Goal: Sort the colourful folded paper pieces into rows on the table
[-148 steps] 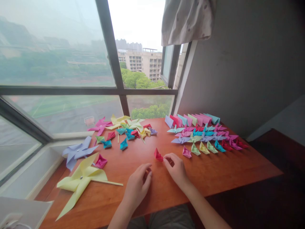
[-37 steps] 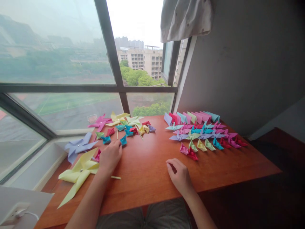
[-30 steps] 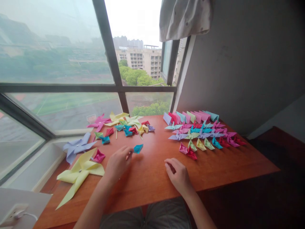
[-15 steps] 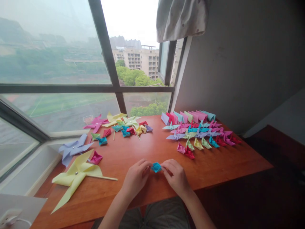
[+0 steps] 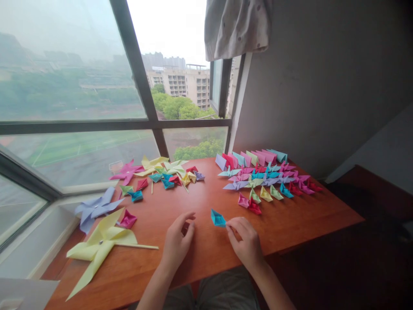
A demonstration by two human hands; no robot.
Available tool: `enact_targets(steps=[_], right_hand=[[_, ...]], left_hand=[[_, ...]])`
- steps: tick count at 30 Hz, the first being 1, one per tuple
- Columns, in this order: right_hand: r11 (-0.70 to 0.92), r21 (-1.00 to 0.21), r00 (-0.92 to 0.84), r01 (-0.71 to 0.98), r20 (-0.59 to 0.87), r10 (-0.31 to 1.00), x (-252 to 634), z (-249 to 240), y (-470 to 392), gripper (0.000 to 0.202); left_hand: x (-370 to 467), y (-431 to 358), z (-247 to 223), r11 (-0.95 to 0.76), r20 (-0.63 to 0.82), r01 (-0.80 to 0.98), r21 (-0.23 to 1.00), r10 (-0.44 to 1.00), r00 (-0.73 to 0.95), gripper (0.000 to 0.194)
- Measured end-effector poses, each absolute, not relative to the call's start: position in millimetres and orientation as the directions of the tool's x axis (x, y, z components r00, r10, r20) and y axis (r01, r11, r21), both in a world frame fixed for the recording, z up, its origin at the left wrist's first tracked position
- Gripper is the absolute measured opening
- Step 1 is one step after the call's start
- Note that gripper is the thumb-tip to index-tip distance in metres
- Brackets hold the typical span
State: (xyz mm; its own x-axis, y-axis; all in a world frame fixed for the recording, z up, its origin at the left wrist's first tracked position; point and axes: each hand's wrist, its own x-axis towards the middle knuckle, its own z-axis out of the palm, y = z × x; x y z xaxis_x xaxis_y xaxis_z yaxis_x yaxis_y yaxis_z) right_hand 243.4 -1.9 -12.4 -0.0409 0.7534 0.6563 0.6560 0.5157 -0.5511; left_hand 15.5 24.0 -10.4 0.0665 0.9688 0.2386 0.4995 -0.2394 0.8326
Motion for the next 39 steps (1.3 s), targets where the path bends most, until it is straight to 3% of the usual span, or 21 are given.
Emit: enact_targets(steps=[5,13,20,39], right_hand=[[0.321,-0.530,0.202,0.785,0.709,0.676,298,7,-6,0.010],[0.027,-0.318,0.222,0.948,0.716,0.662,382,-19,5,0.019],[-0.009,-0.184,0.137,0.983,0.701,0.700,385,-44,12,0.024],[-0.028,-0.203,0.163,0.979,0.689,0.706,380,-47,13,0.026]], left_hand=[[15,25,-14,-0.254,0.236,0.523,0.814,0.966,0.102,0.025],[14,26,-16,-0.263,0.234,0.541,0.799,0.964,0.123,0.024],[14,26,-14,-0.277,0.249,0.553,0.786,0.960,0.126,0.024],[15,26,-12,-0.282,0.254,0.569,0.773,0.958,0.130,0.024]])
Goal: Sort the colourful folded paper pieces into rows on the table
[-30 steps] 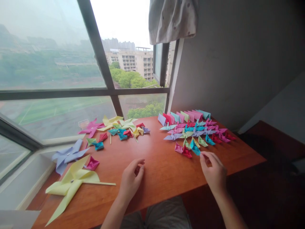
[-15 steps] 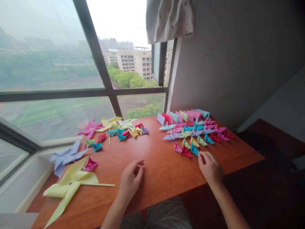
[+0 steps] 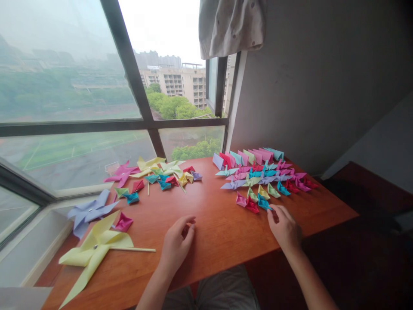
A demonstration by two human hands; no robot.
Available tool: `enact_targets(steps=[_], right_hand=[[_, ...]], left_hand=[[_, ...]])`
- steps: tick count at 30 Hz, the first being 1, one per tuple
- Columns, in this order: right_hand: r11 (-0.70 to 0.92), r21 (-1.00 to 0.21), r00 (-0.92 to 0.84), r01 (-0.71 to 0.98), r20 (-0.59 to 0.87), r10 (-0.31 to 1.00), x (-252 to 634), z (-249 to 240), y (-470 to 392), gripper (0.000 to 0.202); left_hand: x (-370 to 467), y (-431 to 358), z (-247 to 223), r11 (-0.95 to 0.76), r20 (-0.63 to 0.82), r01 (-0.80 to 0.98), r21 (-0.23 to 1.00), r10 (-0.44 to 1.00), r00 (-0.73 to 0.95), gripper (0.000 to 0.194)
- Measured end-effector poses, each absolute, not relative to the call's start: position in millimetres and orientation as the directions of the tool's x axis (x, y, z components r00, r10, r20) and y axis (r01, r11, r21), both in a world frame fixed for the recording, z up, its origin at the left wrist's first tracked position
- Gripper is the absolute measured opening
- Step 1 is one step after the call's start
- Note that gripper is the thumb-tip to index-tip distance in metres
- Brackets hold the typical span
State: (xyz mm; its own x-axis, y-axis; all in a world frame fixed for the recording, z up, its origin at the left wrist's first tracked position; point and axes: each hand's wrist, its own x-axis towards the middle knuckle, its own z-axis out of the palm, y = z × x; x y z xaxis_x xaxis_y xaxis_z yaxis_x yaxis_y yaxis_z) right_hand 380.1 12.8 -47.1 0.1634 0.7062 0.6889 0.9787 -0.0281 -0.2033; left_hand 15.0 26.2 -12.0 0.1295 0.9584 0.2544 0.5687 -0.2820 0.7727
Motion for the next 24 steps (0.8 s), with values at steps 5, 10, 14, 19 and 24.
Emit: enact_targets(steps=[5,10,14,19,24], right_hand=[[-0.025,-0.273,0.221,0.962,0.717,0.661,369,-30,8,0.025],[0.196,-0.351,0.100,0.916,0.672,0.734,319,-14,7,0.023],[0.373,-0.413,-0.064,0.831,0.595,0.801,265,-15,9,0.021],[0.434,-0.447,-0.156,0.782,0.534,0.831,231,-25,10,0.019],[0.456,-0.452,-0.196,0.766,0.511,0.837,230,-30,10,0.021]], left_hand=[[16,25,-10,-0.287,0.264,0.561,0.776,0.957,0.124,0.024],[18,26,-8,-0.282,0.247,0.554,0.783,0.959,0.138,0.025],[10,41,-1,-0.269,0.243,0.582,0.767,0.962,0.125,0.027],[-20,82,19,-0.228,0.270,0.814,0.535,0.959,0.091,0.031],[-49,127,38,-0.100,0.317,0.909,0.404,0.948,-0.037,0.028]])
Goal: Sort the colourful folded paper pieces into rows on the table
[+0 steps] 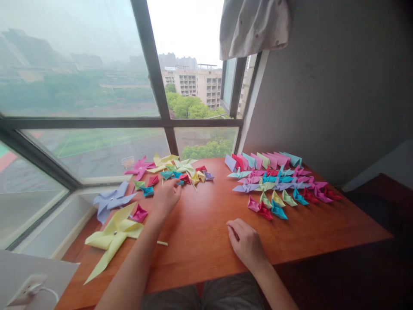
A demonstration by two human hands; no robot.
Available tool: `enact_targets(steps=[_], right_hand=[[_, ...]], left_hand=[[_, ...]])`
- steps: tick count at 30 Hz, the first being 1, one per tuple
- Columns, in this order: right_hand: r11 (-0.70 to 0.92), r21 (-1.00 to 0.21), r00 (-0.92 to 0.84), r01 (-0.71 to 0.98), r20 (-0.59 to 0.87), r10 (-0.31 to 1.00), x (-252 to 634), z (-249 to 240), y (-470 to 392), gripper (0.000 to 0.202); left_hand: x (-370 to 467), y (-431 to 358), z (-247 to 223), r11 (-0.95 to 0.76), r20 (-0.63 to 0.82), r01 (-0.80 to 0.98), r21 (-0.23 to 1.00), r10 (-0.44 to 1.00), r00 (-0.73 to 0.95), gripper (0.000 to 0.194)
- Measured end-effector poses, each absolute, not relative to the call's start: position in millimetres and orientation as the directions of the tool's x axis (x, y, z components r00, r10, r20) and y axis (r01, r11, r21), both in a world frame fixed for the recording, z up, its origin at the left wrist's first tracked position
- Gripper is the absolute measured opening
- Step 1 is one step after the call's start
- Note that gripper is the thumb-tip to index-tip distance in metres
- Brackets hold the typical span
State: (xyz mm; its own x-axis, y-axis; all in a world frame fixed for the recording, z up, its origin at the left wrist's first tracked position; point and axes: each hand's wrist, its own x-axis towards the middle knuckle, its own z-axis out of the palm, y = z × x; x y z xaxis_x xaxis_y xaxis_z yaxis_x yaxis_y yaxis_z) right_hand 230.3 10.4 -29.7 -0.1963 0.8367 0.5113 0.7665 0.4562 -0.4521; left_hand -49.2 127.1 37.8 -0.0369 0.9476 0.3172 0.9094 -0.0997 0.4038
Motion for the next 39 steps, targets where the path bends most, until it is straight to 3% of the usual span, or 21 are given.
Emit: enact_targets(steps=[7,13,23,30,39], right_hand=[[0.465,-0.421,-0.217,0.779,0.516,0.829,230,-31,10,0.022],[0.455,-0.438,-0.204,0.776,0.508,0.837,230,-30,9,0.022],[0.446,-0.506,-0.171,0.738,0.499,0.850,231,-29,9,0.022],[0.479,-0.527,-0.183,0.702,0.516,0.837,232,-26,7,0.020],[0.539,-0.503,-0.261,0.675,0.520,0.813,231,-22,4,0.024]], left_hand=[[-62,159,37,-0.053,0.308,0.959,0.277,0.951,-0.036,0.023],[-59,168,34,-0.117,0.310,0.956,0.268,0.950,0.029,0.018],[-45,154,53,-0.189,0.419,0.851,0.490,0.907,-0.039,0.024],[-9,90,48,-0.292,0.265,0.707,0.644,0.952,0.152,0.023],[27,44,24,-0.299,0.130,0.669,0.681,0.948,0.291,0.019]])
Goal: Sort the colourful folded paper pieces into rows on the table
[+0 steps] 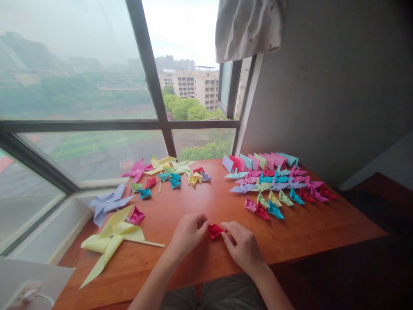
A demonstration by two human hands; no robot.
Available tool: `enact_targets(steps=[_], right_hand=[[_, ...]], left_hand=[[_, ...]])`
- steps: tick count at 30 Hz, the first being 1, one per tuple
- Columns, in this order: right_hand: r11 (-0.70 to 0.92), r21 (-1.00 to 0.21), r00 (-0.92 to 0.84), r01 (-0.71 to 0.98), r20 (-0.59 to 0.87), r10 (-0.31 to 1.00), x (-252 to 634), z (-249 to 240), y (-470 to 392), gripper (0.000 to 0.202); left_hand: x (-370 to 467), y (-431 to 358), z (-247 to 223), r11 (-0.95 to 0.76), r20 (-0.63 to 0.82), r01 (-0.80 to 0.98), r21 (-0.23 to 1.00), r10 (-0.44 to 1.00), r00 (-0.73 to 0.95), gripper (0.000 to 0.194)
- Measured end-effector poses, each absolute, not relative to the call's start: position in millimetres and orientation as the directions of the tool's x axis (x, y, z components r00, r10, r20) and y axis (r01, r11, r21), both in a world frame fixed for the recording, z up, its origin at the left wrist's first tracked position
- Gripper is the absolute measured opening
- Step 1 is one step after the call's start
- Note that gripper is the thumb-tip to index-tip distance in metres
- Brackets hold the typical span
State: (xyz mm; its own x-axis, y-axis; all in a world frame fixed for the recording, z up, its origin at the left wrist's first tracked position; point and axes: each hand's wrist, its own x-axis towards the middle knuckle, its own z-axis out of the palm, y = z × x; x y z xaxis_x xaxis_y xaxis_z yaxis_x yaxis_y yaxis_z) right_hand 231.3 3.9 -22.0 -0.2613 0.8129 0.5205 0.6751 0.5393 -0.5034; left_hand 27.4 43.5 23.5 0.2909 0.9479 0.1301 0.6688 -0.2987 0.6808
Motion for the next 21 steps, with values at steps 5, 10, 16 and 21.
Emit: enact_targets(steps=[5,10,16,21], right_hand=[[0.547,-0.492,-0.282,0.677,0.513,0.811,231,-22,3,0.020],[0.538,-0.493,-0.286,0.683,0.497,0.819,231,-22,3,0.016],[0.547,-0.481,-0.298,0.685,0.501,0.813,229,-23,4,0.016],[0.499,-0.598,-0.100,0.627,0.574,0.813,244,-20,1,0.014]], left_hand=[[23,41,18,-0.265,0.120,0.649,0.713,0.958,0.259,0.027],[6,39,6,-0.217,0.136,0.648,0.730,0.975,0.174,0.035],[5,34,-2,-0.265,0.182,0.663,0.700,0.964,0.192,0.031],[6,33,-2,-0.280,0.189,0.668,0.690,0.960,0.208,0.029]])
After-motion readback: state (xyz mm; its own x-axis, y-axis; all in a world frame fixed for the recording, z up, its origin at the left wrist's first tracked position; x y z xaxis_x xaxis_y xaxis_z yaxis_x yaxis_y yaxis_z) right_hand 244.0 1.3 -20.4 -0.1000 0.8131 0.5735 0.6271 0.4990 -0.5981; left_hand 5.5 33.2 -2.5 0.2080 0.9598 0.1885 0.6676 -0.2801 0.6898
